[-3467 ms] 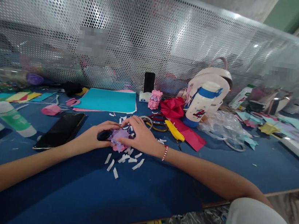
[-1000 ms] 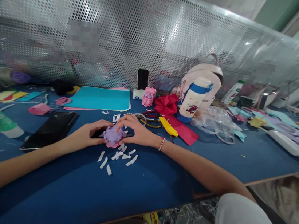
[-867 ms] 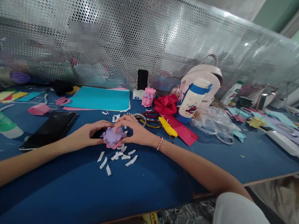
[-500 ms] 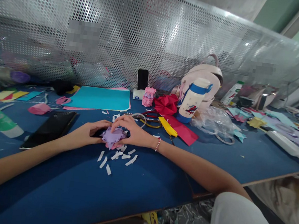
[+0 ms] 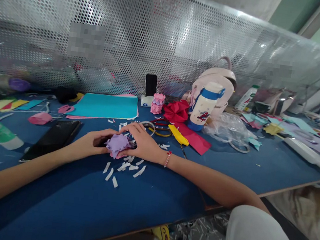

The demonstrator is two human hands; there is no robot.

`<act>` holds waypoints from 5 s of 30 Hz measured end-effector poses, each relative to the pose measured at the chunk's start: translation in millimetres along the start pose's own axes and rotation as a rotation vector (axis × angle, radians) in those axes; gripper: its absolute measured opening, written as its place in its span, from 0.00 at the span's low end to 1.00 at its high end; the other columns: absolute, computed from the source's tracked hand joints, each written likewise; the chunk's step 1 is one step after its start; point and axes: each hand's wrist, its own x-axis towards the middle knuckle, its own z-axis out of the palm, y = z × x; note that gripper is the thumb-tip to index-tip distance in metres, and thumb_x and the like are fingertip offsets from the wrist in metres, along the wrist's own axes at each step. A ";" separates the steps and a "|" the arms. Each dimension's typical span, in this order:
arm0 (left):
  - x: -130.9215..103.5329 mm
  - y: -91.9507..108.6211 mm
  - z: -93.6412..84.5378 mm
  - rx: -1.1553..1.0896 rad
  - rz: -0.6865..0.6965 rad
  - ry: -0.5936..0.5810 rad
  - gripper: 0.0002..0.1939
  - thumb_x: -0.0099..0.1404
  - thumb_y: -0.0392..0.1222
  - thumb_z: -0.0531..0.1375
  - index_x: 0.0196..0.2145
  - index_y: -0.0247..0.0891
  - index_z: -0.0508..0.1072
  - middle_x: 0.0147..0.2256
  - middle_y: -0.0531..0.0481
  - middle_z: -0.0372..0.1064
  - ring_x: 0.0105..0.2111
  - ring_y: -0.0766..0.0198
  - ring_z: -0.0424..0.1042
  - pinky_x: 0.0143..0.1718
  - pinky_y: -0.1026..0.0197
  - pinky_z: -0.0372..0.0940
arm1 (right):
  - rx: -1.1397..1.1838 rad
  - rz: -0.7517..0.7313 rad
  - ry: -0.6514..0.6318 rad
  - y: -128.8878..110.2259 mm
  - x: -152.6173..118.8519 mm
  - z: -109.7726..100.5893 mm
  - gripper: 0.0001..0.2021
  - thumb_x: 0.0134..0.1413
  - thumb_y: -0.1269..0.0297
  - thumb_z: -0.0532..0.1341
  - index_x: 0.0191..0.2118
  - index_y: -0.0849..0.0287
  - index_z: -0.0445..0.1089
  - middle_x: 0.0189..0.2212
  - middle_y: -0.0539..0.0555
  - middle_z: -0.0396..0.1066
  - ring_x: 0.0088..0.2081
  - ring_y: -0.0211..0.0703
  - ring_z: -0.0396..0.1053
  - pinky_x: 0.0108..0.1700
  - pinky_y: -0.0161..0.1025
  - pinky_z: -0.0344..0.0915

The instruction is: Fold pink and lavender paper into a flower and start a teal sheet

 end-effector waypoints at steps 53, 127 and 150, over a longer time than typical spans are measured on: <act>-15.6 31.9 38.5 -0.364 -0.248 0.268 0.31 0.60 0.50 0.69 0.58 0.40 0.69 0.57 0.43 0.72 0.58 0.49 0.70 0.63 0.43 0.60 | -0.058 -0.009 0.167 -19.6 -3.0 -9.7 0.08 0.62 0.57 0.63 0.43 0.53 0.69 0.46 0.53 0.67 0.51 0.47 0.64 0.56 0.47 0.61; -25.4 51.0 33.1 0.284 0.127 0.222 0.16 0.63 0.44 0.68 0.48 0.42 0.73 0.47 0.47 0.72 0.45 0.57 0.73 0.46 0.54 0.73 | -0.490 -0.240 0.054 -43.8 -7.5 -16.1 0.07 0.66 0.63 0.58 0.38 0.58 0.72 0.44 0.57 0.67 0.44 0.46 0.61 0.48 0.43 0.63; -25.3 45.2 34.8 0.117 0.092 0.232 0.17 0.63 0.42 0.67 0.49 0.44 0.73 0.48 0.49 0.71 0.47 0.58 0.74 0.48 0.55 0.74 | -0.610 -0.296 0.069 -45.7 -8.2 -18.3 0.09 0.68 0.62 0.56 0.41 0.57 0.73 0.43 0.56 0.71 0.42 0.45 0.62 0.45 0.42 0.62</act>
